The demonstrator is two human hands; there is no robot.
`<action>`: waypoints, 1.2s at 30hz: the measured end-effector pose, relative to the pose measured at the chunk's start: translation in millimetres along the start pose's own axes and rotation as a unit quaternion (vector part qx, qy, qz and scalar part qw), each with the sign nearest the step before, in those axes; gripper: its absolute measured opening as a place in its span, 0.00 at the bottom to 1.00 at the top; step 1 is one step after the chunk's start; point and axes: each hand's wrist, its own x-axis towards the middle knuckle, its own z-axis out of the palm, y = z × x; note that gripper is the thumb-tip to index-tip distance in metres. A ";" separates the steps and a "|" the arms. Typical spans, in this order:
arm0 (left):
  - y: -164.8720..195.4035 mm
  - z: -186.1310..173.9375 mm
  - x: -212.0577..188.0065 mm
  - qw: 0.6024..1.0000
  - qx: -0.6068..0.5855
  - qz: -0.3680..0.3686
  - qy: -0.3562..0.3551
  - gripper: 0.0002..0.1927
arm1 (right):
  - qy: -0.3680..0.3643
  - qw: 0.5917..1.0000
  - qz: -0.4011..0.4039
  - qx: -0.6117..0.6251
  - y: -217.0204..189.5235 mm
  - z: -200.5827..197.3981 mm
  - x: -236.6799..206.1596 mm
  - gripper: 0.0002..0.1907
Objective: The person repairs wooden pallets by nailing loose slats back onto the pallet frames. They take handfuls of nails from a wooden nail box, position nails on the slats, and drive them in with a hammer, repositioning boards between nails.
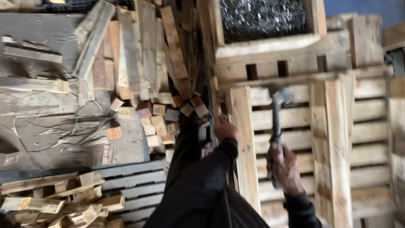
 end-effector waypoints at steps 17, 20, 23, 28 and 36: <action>6.9 -81.6 6.3 0.807 -0.340 -0.182 -0.447 0.06 | 0.058 0.993 0.066 0.079 81.6 4.5 -136.9 0.26; 8.0 -72.1 -13.7 0.711 -0.357 -0.258 -0.548 0.05 | 0.076 0.985 0.080 0.132 118.4 24.0 -199.2 0.27; 9.2 -58.0 -36.3 0.682 -0.297 -0.319 -0.587 0.06 | 0.095 0.961 0.253 0.067 160.4 55.9 -239.4 0.28; 4.4 -25.6 -71.6 0.606 -0.203 -0.387 -0.665 0.07 | 0.207 0.931 0.264 0.142 186.6 108.6 -282.9 0.29; -5.8 -2.0 -89.5 0.601 -0.009 -0.318 -0.733 0.07 | 0.295 0.856 0.297 0.304 136.8 181.6 -306.5 0.24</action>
